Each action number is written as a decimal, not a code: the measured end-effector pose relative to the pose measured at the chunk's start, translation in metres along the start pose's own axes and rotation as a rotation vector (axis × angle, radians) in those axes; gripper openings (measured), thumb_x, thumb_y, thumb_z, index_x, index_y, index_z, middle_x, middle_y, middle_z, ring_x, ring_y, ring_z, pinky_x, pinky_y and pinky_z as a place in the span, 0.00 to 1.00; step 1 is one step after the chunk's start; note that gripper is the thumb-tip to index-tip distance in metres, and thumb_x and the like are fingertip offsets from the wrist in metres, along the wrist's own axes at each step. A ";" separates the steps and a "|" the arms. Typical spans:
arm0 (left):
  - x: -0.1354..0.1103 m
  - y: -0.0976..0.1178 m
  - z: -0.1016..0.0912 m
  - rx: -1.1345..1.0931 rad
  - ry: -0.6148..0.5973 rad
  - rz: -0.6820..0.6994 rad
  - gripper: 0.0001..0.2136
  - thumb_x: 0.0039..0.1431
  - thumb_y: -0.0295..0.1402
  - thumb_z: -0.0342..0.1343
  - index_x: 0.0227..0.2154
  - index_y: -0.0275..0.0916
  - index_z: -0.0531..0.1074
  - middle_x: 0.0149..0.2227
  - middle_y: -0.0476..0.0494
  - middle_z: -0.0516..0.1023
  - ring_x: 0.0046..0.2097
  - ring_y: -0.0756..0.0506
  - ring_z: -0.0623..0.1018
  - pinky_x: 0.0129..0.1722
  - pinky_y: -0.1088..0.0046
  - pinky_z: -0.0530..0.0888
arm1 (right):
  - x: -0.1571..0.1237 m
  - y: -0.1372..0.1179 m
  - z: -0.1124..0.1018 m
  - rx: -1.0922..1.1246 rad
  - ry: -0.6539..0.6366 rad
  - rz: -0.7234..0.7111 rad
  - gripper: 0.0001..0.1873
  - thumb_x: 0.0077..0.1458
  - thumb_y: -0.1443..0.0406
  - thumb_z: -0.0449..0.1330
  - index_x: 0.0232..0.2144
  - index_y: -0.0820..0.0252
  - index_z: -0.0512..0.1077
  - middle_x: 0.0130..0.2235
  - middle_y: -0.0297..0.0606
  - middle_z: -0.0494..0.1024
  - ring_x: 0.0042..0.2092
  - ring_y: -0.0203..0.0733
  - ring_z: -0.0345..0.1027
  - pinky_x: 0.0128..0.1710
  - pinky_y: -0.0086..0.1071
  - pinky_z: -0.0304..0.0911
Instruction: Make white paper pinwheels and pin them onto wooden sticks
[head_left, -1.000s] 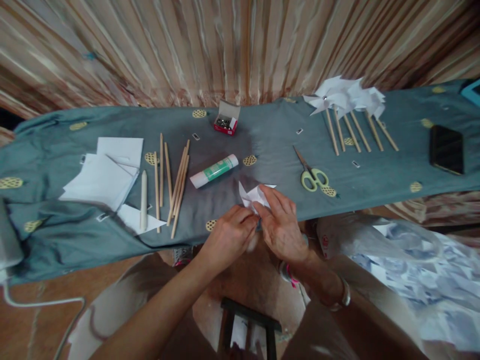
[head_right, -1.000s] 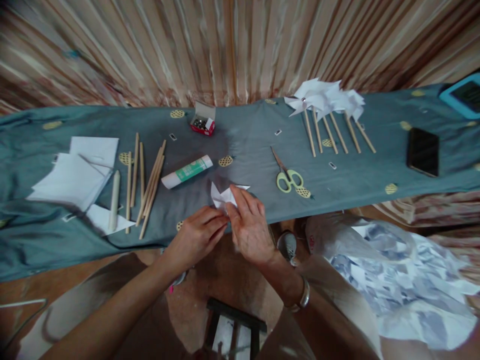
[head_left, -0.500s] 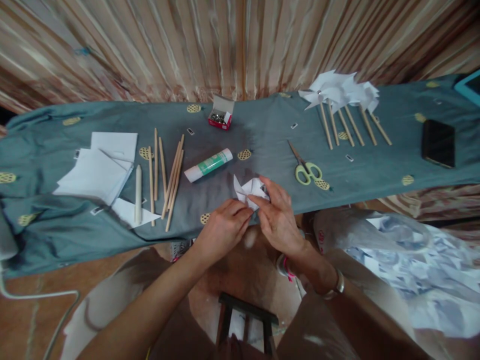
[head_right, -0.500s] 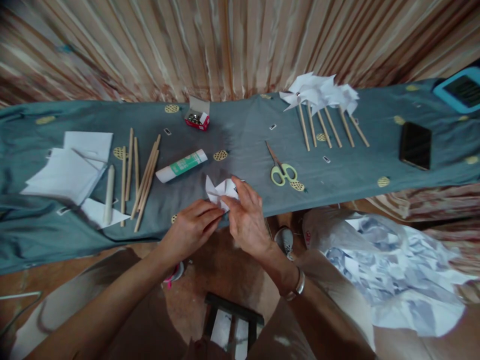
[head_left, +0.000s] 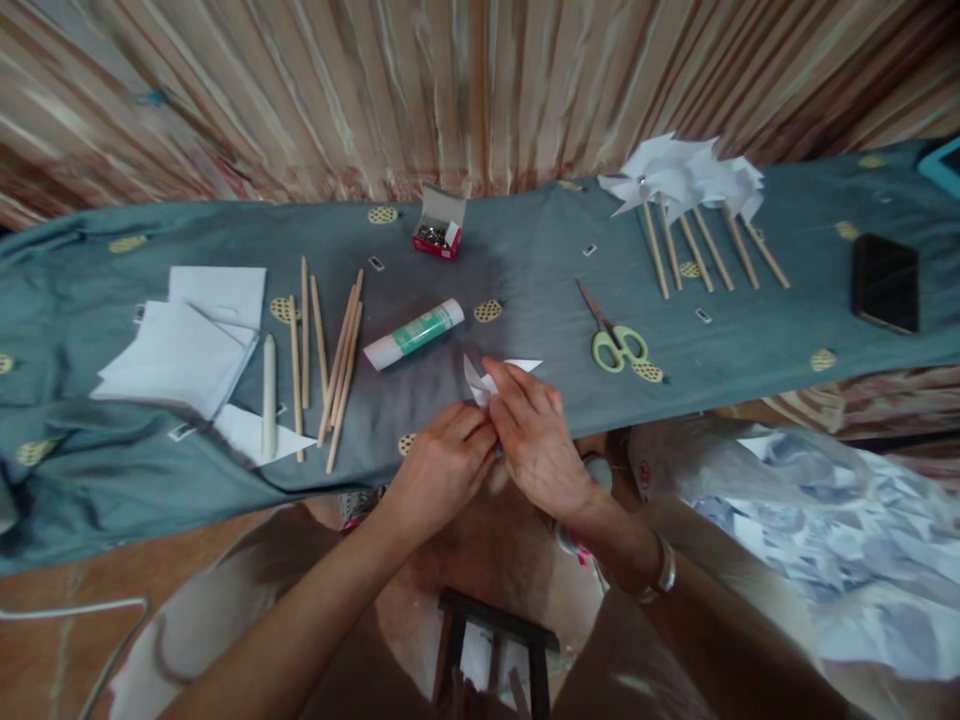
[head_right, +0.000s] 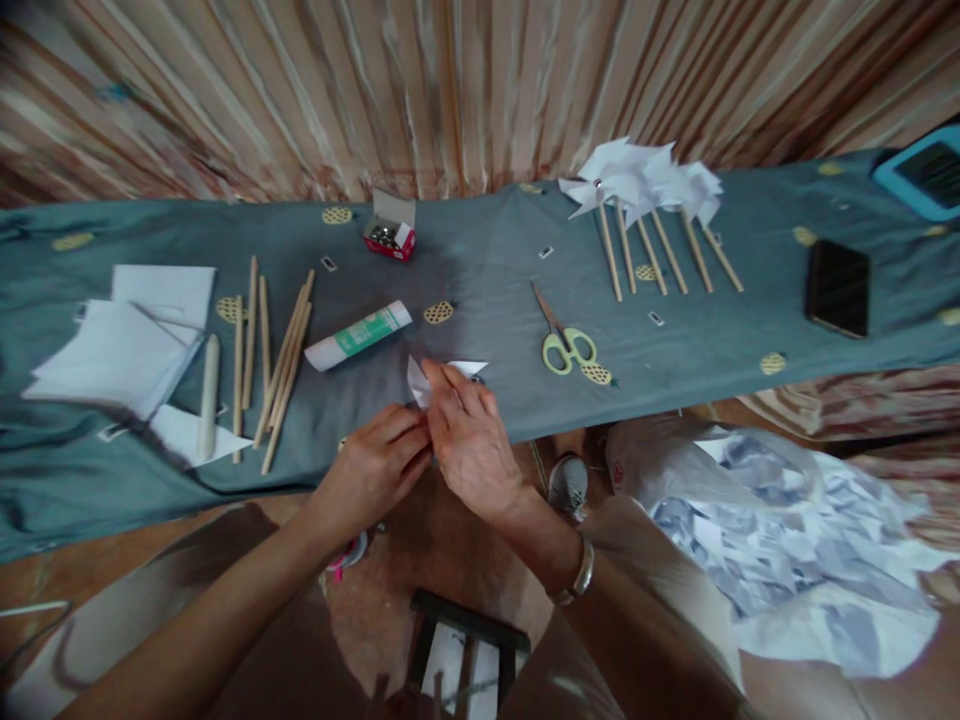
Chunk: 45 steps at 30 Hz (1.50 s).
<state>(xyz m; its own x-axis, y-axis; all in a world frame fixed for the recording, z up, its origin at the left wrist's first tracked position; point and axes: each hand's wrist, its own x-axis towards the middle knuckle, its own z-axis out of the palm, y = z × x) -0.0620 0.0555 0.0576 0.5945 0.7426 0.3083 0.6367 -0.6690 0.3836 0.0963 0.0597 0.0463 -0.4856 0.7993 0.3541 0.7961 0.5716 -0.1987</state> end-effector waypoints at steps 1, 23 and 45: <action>0.000 0.000 0.000 -0.006 0.000 -0.002 0.06 0.62 0.24 0.51 0.33 0.33 0.73 0.33 0.42 0.75 0.37 0.45 0.74 0.37 0.68 0.78 | -0.001 0.001 0.000 0.015 0.012 0.012 0.15 0.63 0.73 0.46 0.44 0.66 0.72 0.61 0.52 0.67 0.61 0.51 0.57 0.52 0.45 0.59; -0.001 0.000 0.002 -0.036 0.055 0.005 0.06 0.62 0.23 0.52 0.37 0.32 0.73 0.36 0.40 0.77 0.38 0.44 0.76 0.38 0.66 0.79 | -0.012 0.010 -0.006 0.106 0.040 0.156 0.18 0.60 0.73 0.48 0.45 0.61 0.75 0.62 0.50 0.64 0.62 0.53 0.56 0.55 0.51 0.61; -0.002 -0.002 0.004 -0.016 0.065 0.009 0.08 0.62 0.24 0.53 0.41 0.33 0.74 0.37 0.41 0.78 0.39 0.45 0.77 0.40 0.66 0.79 | -0.014 0.019 -0.013 0.312 0.217 0.330 0.08 0.57 0.67 0.57 0.39 0.61 0.73 0.55 0.51 0.72 0.57 0.50 0.66 0.56 0.48 0.63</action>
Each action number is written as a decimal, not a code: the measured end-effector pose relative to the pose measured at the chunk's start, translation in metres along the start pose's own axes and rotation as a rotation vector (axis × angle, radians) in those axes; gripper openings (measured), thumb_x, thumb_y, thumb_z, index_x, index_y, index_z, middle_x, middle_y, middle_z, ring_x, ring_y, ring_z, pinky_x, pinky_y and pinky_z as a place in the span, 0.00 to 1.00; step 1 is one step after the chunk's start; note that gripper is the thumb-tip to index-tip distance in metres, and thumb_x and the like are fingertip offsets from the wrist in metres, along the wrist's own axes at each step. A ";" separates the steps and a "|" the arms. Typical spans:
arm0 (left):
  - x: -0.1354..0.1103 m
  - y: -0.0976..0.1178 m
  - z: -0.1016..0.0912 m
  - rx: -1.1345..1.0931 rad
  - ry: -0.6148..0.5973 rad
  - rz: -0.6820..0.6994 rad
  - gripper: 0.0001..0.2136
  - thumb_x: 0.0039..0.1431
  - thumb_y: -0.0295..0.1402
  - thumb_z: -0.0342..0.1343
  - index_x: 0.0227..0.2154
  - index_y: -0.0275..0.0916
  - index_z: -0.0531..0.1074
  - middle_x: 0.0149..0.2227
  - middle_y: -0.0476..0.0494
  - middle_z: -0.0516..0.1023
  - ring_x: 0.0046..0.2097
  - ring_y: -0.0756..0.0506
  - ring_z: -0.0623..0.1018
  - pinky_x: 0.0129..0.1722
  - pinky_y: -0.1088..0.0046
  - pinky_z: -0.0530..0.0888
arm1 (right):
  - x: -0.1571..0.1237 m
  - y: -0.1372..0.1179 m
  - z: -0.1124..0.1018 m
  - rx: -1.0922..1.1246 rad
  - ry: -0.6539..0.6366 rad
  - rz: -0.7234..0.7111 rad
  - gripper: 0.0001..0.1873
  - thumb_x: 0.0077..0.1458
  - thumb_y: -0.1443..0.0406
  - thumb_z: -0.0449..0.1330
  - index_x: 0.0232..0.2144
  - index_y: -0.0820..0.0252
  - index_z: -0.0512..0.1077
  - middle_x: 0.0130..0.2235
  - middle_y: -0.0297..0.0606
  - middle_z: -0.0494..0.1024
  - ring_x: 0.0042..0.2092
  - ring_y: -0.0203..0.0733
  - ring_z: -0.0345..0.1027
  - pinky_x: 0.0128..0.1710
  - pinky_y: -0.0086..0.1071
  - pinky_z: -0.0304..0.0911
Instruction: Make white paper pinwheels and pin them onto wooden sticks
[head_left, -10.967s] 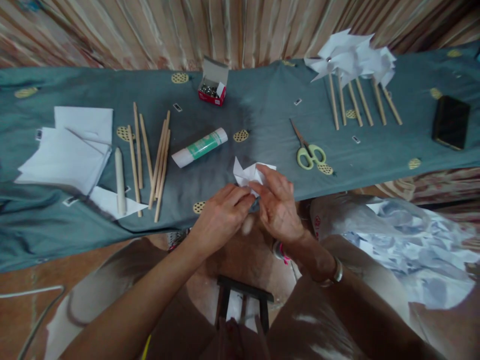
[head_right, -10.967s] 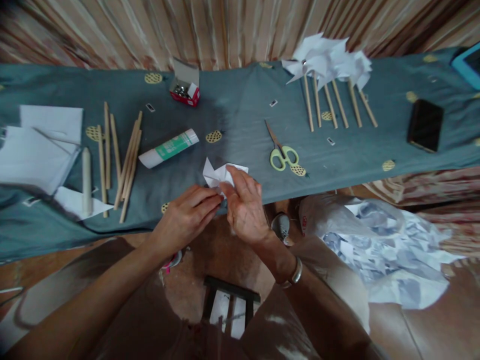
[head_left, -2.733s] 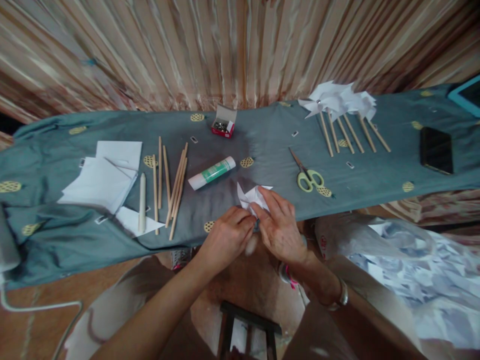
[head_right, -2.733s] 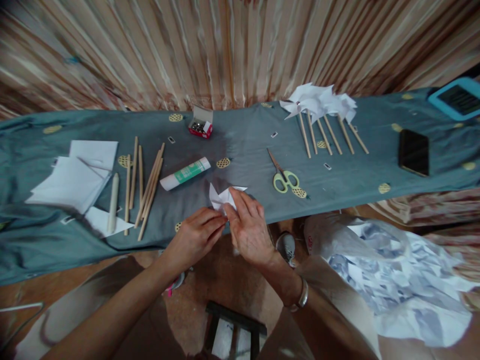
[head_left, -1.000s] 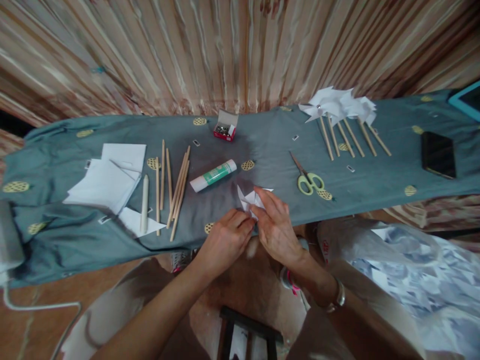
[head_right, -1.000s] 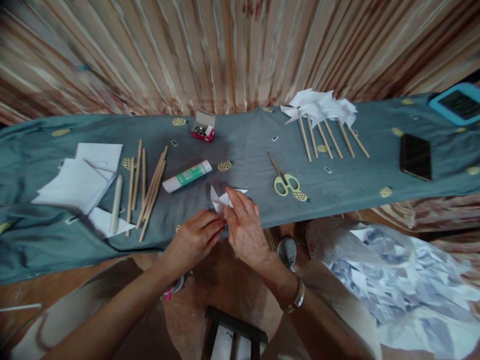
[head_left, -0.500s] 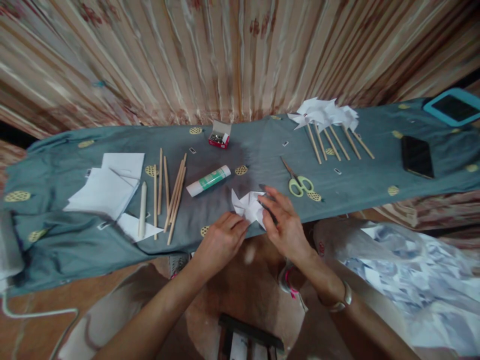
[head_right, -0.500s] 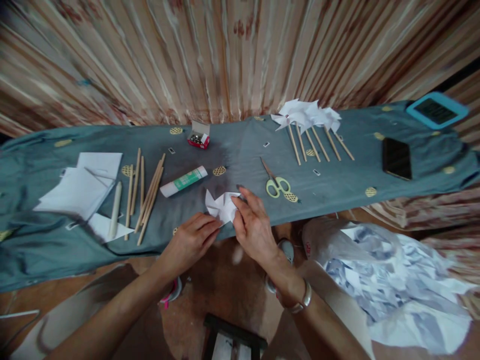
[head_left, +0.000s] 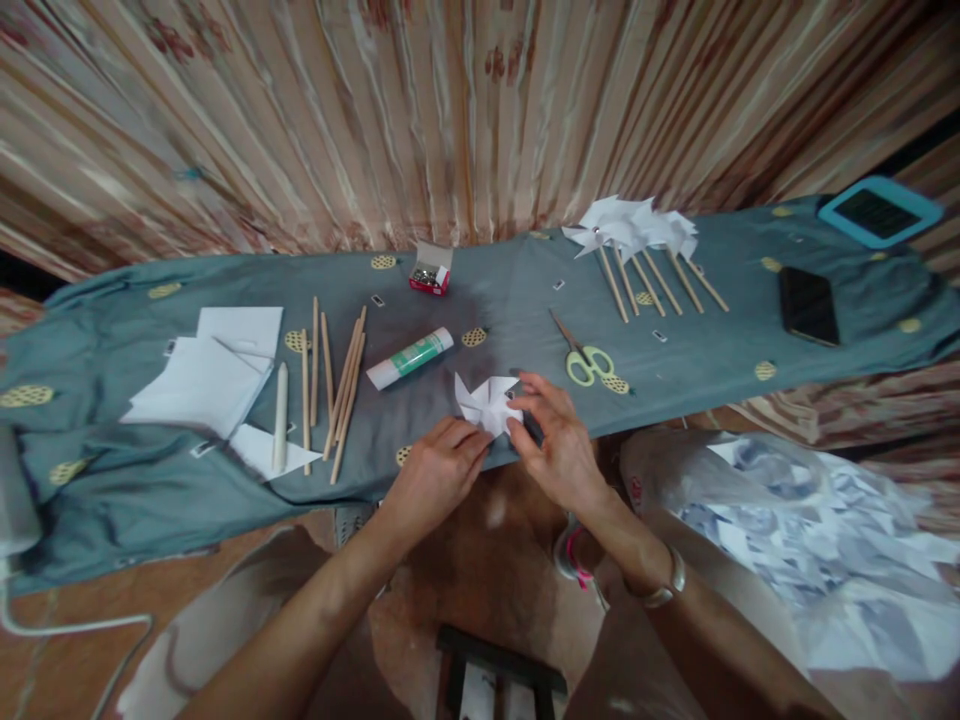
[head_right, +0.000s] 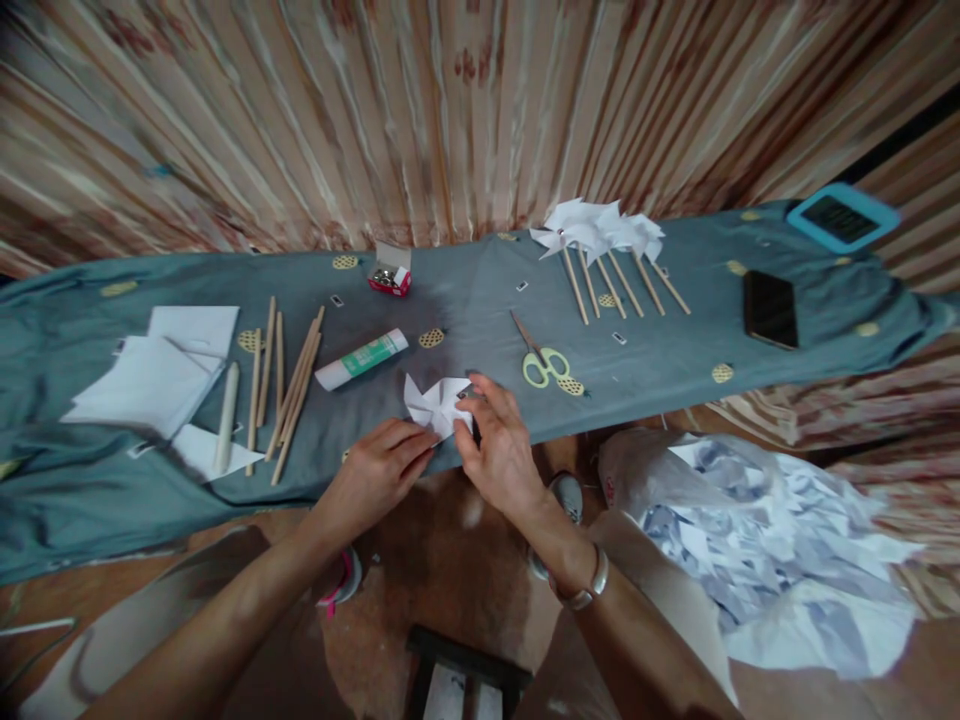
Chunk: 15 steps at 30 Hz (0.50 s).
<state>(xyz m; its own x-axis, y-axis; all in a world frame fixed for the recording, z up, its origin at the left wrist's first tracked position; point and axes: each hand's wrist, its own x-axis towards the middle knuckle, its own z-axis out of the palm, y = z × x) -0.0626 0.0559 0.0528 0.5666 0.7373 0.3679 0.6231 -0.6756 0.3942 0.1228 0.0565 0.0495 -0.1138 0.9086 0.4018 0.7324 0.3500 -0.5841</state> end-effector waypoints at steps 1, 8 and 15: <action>0.000 0.000 0.000 -0.001 -0.001 -0.004 0.08 0.62 0.24 0.52 0.40 0.34 0.75 0.37 0.42 0.78 0.39 0.45 0.77 0.40 0.67 0.79 | 0.000 -0.001 0.000 -0.003 -0.004 -0.005 0.06 0.57 0.68 0.56 0.36 0.60 0.73 0.55 0.50 0.71 0.57 0.50 0.65 0.56 0.48 0.63; 0.001 0.001 0.000 -0.002 0.003 -0.008 0.07 0.62 0.25 0.53 0.40 0.33 0.75 0.37 0.42 0.79 0.39 0.45 0.78 0.40 0.67 0.79 | -0.006 -0.001 0.001 0.012 -0.034 -0.032 0.07 0.58 0.68 0.56 0.36 0.59 0.74 0.55 0.48 0.71 0.56 0.50 0.66 0.55 0.49 0.64; 0.001 0.000 0.002 -0.008 0.014 -0.001 0.07 0.64 0.26 0.51 0.39 0.33 0.75 0.37 0.40 0.79 0.39 0.44 0.78 0.39 0.66 0.79 | -0.008 0.002 0.003 0.068 -0.077 0.007 0.10 0.58 0.67 0.56 0.41 0.56 0.74 0.55 0.46 0.72 0.57 0.50 0.66 0.56 0.49 0.63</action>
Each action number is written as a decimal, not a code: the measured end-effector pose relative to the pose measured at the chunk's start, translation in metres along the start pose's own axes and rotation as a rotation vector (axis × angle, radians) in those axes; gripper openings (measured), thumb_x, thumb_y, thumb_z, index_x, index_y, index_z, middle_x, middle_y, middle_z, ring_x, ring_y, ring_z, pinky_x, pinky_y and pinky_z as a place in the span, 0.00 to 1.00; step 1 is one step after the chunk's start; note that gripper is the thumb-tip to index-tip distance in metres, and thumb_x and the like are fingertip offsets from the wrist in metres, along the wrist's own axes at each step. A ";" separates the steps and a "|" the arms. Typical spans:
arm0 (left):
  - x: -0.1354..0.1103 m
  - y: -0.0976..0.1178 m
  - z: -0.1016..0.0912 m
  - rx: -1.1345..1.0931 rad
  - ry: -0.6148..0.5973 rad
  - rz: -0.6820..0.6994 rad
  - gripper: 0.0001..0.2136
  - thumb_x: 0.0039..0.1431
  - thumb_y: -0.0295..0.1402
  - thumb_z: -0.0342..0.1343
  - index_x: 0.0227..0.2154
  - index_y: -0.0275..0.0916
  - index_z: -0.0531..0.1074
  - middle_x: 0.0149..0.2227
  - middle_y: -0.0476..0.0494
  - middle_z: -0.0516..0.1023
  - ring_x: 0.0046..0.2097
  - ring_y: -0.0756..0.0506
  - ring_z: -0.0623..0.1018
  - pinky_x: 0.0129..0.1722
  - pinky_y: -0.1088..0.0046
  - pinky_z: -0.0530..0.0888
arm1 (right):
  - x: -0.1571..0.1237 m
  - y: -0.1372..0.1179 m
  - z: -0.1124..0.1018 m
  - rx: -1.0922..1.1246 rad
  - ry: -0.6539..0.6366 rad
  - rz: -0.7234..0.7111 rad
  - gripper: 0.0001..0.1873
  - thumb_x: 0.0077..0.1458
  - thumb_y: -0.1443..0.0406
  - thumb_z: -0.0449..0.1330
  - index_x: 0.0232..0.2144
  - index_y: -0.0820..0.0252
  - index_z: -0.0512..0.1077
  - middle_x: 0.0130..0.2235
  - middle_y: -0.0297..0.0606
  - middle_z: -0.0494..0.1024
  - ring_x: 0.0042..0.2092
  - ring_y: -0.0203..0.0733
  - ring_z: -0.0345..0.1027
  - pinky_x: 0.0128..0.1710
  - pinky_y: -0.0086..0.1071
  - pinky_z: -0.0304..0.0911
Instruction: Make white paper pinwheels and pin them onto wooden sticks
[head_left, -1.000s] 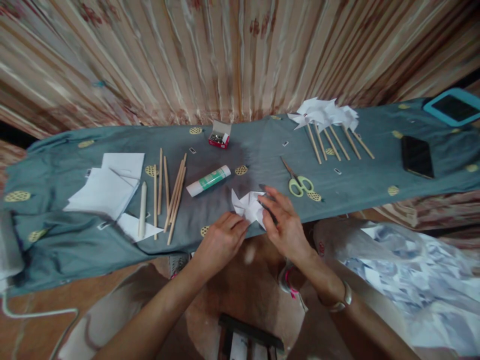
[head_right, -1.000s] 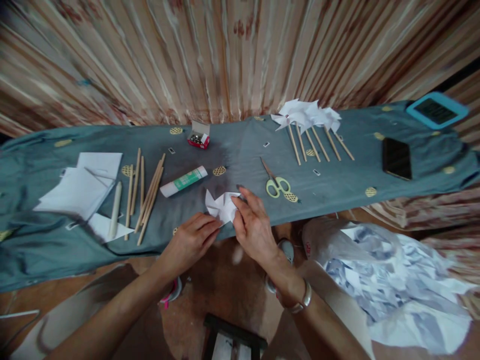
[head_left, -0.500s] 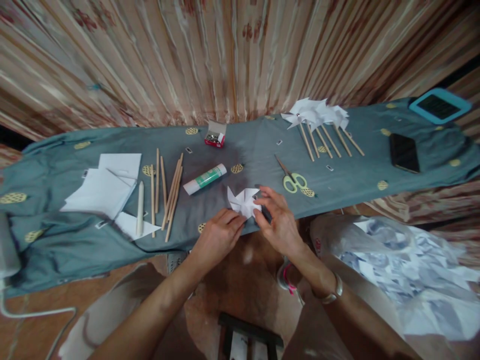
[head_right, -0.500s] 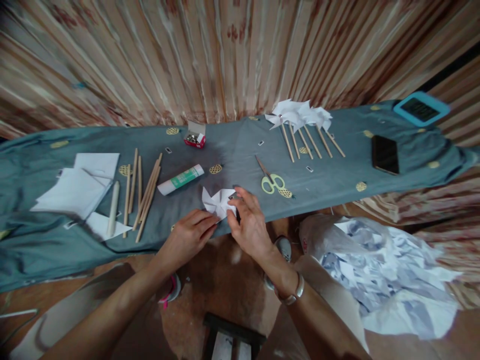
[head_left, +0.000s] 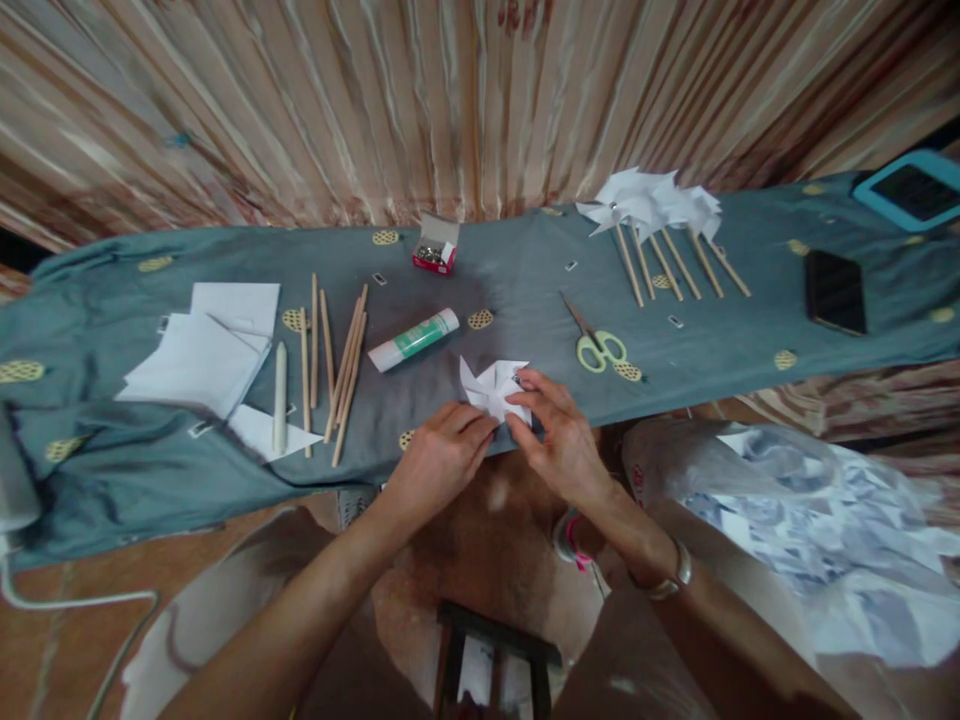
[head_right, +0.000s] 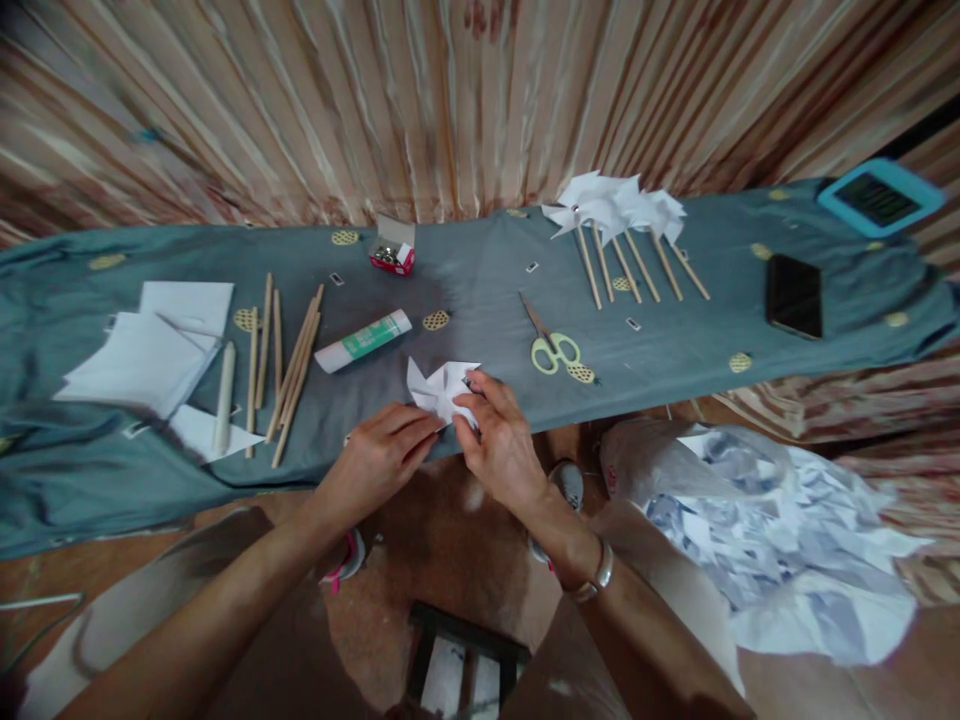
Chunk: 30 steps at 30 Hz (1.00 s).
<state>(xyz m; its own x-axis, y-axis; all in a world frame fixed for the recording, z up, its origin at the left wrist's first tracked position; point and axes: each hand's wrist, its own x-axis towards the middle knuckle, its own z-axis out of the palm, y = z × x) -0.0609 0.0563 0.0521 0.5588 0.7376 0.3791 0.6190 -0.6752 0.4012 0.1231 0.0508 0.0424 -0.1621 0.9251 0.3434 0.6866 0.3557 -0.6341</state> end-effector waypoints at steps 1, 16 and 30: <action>0.000 0.000 0.000 0.000 0.000 0.000 0.08 0.64 0.26 0.51 0.39 0.33 0.75 0.37 0.40 0.79 0.38 0.44 0.78 0.39 0.66 0.78 | 0.000 -0.001 0.000 0.017 0.003 0.017 0.10 0.57 0.67 0.56 0.42 0.56 0.74 0.55 0.46 0.73 0.57 0.50 0.67 0.57 0.49 0.63; -0.001 0.002 -0.014 -0.009 0.102 0.079 0.08 0.63 0.24 0.53 0.43 0.32 0.73 0.38 0.40 0.79 0.38 0.46 0.77 0.39 0.69 0.78 | 0.015 -0.006 -0.013 0.758 0.081 0.643 0.26 0.42 0.54 0.69 0.43 0.56 0.69 0.31 0.33 0.79 0.31 0.38 0.73 0.33 0.33 0.70; 0.004 0.022 -0.033 0.059 0.140 0.227 0.08 0.63 0.23 0.53 0.43 0.33 0.71 0.40 0.38 0.80 0.40 0.45 0.77 0.38 0.66 0.76 | 0.022 -0.024 -0.023 1.169 0.166 0.997 0.31 0.28 0.62 0.74 0.39 0.58 0.70 0.26 0.27 0.79 0.25 0.32 0.69 0.26 0.26 0.65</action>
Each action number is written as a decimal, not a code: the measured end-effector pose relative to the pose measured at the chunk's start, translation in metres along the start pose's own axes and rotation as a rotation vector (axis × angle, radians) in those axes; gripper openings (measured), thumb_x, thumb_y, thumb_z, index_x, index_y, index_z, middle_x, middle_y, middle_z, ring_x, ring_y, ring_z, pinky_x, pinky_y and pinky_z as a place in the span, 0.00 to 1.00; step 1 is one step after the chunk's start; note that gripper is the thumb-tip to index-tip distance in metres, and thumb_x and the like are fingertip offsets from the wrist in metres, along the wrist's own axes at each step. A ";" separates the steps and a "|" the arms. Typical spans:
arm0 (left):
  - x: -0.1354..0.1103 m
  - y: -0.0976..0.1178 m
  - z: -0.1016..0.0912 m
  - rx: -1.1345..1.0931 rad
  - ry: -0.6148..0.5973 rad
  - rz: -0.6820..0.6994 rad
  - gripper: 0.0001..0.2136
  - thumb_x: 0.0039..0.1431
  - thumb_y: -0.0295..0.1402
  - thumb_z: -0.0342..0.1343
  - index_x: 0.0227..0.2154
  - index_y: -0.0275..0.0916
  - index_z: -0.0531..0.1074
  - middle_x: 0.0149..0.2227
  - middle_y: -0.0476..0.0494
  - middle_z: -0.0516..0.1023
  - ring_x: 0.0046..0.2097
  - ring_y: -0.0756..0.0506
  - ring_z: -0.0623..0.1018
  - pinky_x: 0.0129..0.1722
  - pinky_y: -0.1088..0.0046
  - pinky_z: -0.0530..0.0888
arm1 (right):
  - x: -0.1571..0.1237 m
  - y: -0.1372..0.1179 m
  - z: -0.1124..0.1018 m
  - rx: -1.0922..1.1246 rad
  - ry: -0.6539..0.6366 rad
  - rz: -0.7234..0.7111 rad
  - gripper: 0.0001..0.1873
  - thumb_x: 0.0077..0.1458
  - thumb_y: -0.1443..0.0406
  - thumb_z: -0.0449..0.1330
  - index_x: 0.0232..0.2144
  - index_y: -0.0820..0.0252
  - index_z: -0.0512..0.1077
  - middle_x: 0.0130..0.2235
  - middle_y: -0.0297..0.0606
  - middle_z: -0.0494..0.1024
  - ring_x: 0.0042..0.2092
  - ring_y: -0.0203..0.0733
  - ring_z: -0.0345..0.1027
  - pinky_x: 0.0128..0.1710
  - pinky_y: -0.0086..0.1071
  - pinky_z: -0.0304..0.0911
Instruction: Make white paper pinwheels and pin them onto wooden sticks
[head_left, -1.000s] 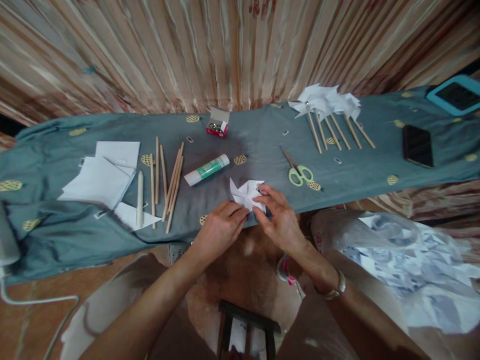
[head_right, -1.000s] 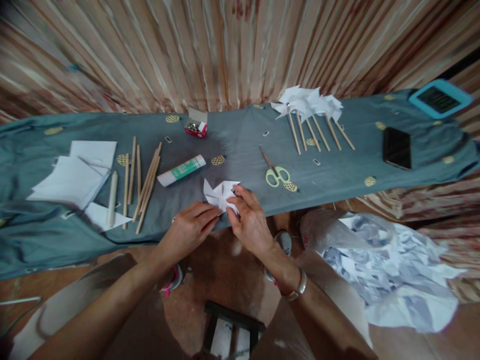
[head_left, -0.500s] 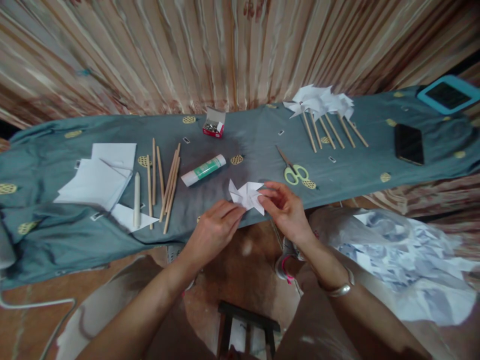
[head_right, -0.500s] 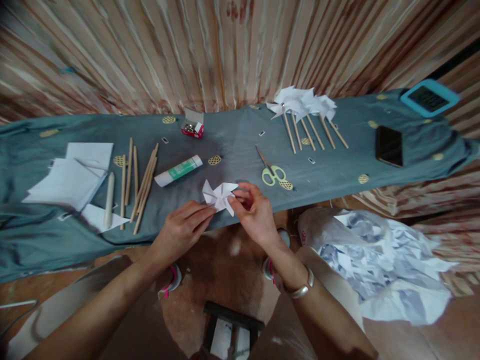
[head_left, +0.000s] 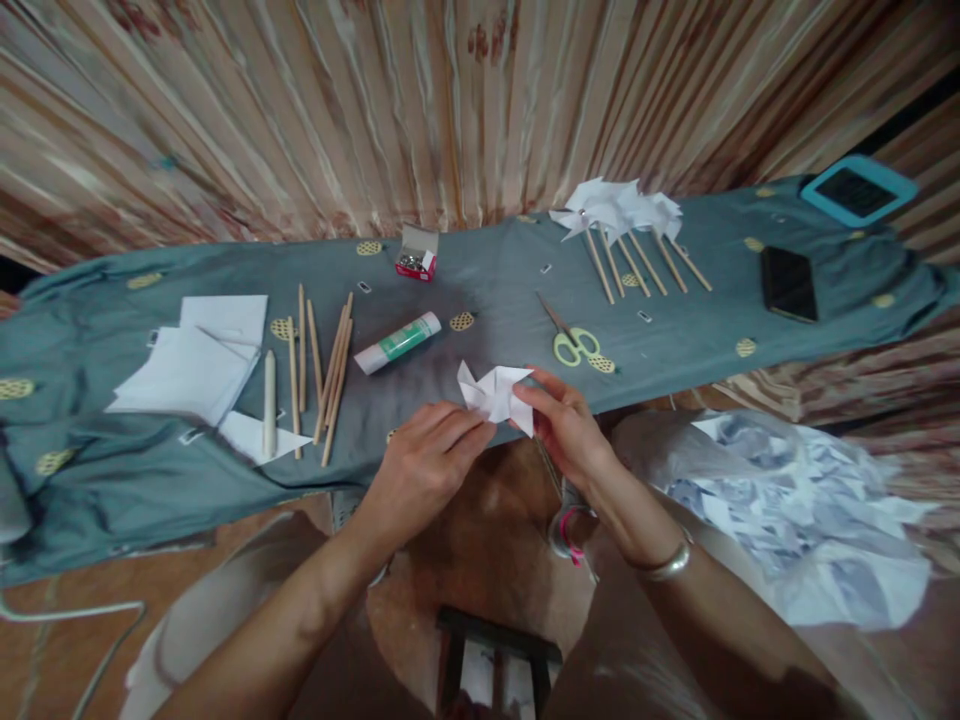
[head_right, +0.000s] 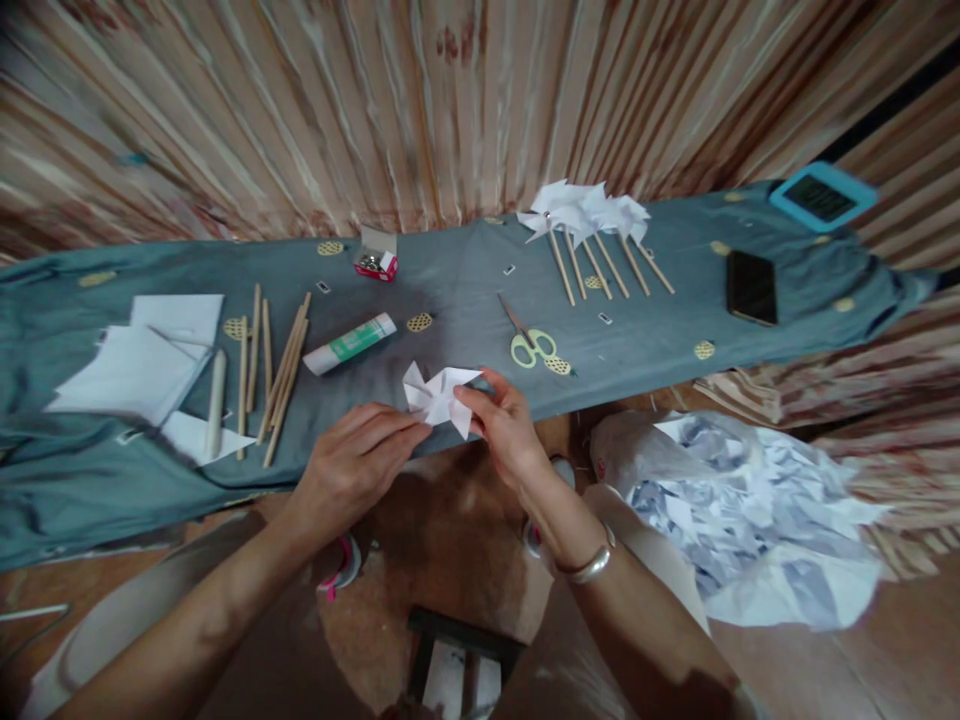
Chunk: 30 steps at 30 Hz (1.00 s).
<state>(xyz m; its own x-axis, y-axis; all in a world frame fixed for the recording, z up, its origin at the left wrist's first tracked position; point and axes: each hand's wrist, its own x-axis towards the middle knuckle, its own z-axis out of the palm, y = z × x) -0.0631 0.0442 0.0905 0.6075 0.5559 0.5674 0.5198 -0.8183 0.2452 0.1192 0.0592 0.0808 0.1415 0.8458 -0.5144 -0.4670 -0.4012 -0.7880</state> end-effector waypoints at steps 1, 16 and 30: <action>0.001 0.000 0.001 -0.006 0.011 0.006 0.08 0.62 0.23 0.53 0.43 0.33 0.71 0.40 0.38 0.80 0.40 0.44 0.77 0.38 0.66 0.76 | 0.001 0.000 -0.001 0.006 -0.017 0.004 0.27 0.29 0.62 0.73 0.36 0.58 0.72 0.26 0.27 0.79 0.25 0.32 0.69 0.26 0.26 0.64; 0.009 -0.005 0.011 -0.013 0.038 -0.164 0.06 0.63 0.30 0.55 0.39 0.39 0.76 0.37 0.44 0.82 0.39 0.45 0.76 0.39 0.66 0.69 | 0.005 0.001 -0.002 0.006 -0.147 -0.063 0.18 0.30 0.62 0.74 0.28 0.56 0.75 0.26 0.28 0.78 0.29 0.36 0.72 0.34 0.31 0.67; 0.015 -0.010 0.017 0.007 0.130 -0.178 0.04 0.58 0.32 0.60 0.36 0.43 0.77 0.44 0.43 0.77 0.49 0.40 0.71 0.49 0.57 0.66 | 0.005 -0.005 0.005 0.091 -0.117 -0.074 0.13 0.31 0.66 0.73 0.23 0.57 0.74 0.27 0.28 0.79 0.30 0.33 0.70 0.34 0.27 0.66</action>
<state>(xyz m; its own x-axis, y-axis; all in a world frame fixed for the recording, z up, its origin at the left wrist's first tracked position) -0.0488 0.0638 0.0828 0.4239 0.6674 0.6123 0.6160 -0.7080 0.3453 0.1176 0.0672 0.0836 0.0785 0.9091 -0.4092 -0.5373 -0.3072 -0.7854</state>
